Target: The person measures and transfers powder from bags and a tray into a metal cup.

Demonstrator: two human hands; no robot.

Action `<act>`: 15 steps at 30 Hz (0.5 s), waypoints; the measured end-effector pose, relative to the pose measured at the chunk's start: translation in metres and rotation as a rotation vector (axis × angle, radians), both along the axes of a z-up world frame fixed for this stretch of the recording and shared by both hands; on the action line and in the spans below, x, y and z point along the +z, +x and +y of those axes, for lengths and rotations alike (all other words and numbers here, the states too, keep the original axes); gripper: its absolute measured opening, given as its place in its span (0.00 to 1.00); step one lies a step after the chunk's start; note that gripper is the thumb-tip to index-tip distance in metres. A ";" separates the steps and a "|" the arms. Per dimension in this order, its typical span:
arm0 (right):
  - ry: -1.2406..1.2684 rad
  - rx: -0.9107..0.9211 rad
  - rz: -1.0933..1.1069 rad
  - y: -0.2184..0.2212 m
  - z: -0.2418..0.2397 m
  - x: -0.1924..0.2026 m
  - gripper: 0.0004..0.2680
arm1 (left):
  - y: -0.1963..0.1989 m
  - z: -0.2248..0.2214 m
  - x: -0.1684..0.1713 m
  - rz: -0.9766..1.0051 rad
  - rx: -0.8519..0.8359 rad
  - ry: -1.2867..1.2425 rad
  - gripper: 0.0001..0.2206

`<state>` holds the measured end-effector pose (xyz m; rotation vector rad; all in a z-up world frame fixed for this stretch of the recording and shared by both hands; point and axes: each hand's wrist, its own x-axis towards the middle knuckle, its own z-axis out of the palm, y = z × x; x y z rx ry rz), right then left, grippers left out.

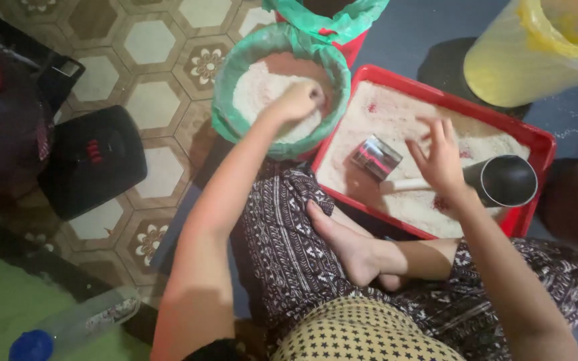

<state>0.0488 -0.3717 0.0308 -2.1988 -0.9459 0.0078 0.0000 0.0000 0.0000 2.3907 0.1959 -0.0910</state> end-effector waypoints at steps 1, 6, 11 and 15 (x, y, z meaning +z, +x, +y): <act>-0.001 -0.005 0.001 -0.010 -0.016 -0.007 0.17 | 0.006 0.017 -0.011 0.001 -0.005 -0.001 0.11; -0.073 -0.130 0.241 -0.051 -0.089 -0.033 0.18 | 0.026 0.107 -0.062 0.140 0.238 0.384 0.16; -0.039 -0.219 0.269 -0.057 -0.129 -0.062 0.18 | -0.014 0.106 -0.068 0.414 0.127 0.502 0.21; 0.024 -0.271 0.208 -0.052 -0.119 -0.076 0.17 | -0.035 0.038 -0.008 0.518 -0.103 0.364 0.24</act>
